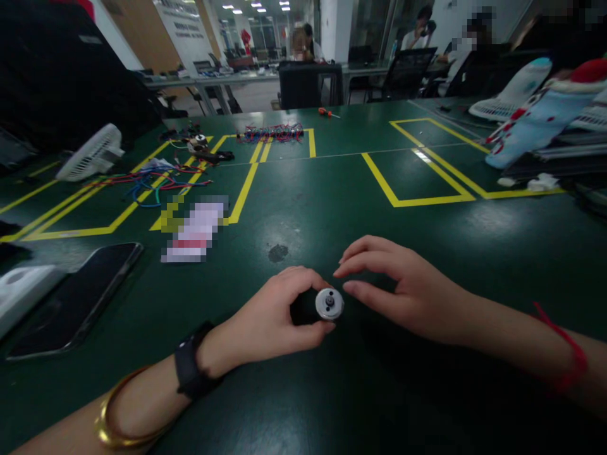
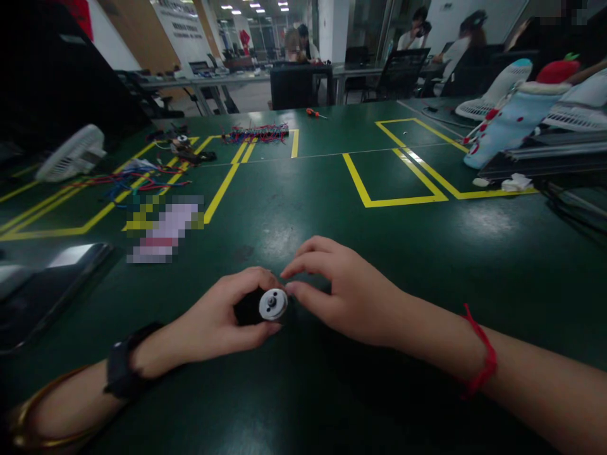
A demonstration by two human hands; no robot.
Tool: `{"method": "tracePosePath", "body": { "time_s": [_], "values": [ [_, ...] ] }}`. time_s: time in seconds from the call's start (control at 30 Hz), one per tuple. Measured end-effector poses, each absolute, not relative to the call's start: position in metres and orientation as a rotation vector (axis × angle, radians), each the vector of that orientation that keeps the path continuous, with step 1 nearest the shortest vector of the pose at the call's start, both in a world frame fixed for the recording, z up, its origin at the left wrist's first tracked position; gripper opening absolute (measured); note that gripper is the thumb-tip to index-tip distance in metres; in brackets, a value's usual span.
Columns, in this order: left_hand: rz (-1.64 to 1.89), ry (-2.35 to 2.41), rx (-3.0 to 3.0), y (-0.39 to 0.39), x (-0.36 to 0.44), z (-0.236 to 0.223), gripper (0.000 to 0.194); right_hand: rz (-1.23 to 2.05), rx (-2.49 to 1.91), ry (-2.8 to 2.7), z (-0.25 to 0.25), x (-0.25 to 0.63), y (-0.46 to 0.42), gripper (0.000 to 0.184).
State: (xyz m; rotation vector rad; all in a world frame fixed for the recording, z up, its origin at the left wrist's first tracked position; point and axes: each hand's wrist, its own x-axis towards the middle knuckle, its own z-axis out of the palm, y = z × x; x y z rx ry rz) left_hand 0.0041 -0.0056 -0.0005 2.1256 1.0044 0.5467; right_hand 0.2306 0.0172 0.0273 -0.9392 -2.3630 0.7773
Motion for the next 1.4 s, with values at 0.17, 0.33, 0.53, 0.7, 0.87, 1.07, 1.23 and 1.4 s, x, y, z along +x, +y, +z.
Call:
{"method": "tracePosePath", "body": {
  "time_s": [0.17, 0.33, 0.53, 0.7, 0.87, 1.07, 1.23, 1.4],
  "values": [
    [0.553, 0.993, 2.138, -0.004, 0.003, -0.002, 0.021, 0.586, -0.799, -2.445, 0.035, 0.217, 0.009, 0.012],
    [0.585, 1.000, 2.127, -0.004, 0.003, -0.003, 0.022, 0.721, -0.777, -2.265, 0.036, 0.219, 0.011, 0.008],
    [0.606, 1.011, 2.081, -0.005, 0.002, -0.003, 0.026, 0.787, -0.937, -2.294, 0.016, 0.245, 0.015, 0.007],
    [0.613, 1.026, 2.075, -0.005, 0.003, -0.002, 0.025, 0.793, -0.938, -2.500, -0.002, 0.256, 0.015, 0.011],
    [0.615, 1.029, 2.077, -0.005, 0.003, -0.003, 0.025, 0.778, -0.927, -2.584, -0.002, 0.255, 0.014, 0.013],
    [0.596, 1.023, 2.068, -0.005, 0.001, -0.003, 0.027, 1.066, -0.990, -2.241, -0.004, 0.261, 0.016, 0.020],
    [0.564, 1.004, 2.046, -0.004, -0.001, -0.003, 0.028, 1.532, -0.976, -1.256, -0.005, 0.274, 0.030, 0.022],
    [0.541, 0.997, 2.039, -0.003, -0.003, -0.002, 0.029, 1.686, -0.942, -0.854, -0.004, 0.281, 0.039, 0.026]
  ]
}}
